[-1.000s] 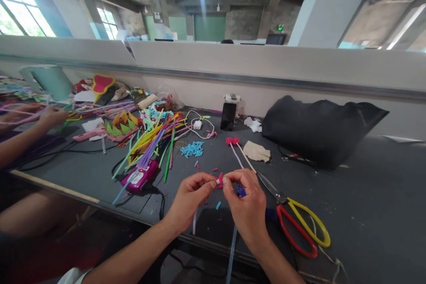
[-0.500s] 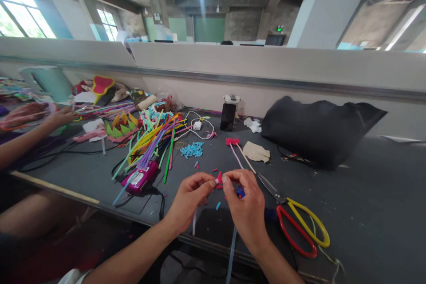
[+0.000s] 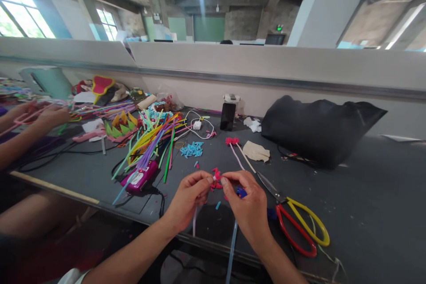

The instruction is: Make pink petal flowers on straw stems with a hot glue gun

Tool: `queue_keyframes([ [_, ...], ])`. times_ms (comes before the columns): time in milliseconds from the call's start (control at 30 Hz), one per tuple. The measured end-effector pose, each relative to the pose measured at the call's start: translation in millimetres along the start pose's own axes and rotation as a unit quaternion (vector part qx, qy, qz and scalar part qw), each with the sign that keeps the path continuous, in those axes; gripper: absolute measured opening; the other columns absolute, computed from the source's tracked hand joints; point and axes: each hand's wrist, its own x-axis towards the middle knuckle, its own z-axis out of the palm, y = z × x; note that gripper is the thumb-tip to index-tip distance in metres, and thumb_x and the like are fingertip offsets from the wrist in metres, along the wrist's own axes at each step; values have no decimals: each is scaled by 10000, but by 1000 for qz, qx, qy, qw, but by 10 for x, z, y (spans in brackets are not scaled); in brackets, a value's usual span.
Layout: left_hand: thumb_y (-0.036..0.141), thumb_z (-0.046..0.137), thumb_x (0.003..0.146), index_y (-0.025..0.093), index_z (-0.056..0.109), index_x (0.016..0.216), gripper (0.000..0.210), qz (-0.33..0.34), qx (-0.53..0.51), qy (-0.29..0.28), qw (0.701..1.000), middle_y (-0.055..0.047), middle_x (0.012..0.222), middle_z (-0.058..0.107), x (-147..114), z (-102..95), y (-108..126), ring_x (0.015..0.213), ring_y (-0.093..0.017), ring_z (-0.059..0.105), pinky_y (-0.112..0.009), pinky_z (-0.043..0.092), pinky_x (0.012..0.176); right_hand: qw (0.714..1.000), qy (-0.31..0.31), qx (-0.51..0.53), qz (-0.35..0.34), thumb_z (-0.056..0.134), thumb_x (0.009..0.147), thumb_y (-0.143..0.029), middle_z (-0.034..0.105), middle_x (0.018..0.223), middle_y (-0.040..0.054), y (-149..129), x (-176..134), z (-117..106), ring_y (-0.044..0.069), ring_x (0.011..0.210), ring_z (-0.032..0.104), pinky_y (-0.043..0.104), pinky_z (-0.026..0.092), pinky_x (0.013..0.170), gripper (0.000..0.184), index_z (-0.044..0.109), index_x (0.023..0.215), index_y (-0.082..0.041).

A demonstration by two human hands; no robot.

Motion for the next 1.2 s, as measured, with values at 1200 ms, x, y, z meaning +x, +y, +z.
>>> queue_keyframes([
  [1200, 431, 617, 850, 141, 593, 856, 292, 49, -30, -41, 998, 45, 572, 517, 69, -114, 73, 374, -33, 327, -210, 142, 376, 912, -208, -353, 3, 545, 755, -254, 706, 1079, 111, 816, -279, -457, 286, 981, 653, 393, 468, 878, 426, 631, 1167, -190],
])
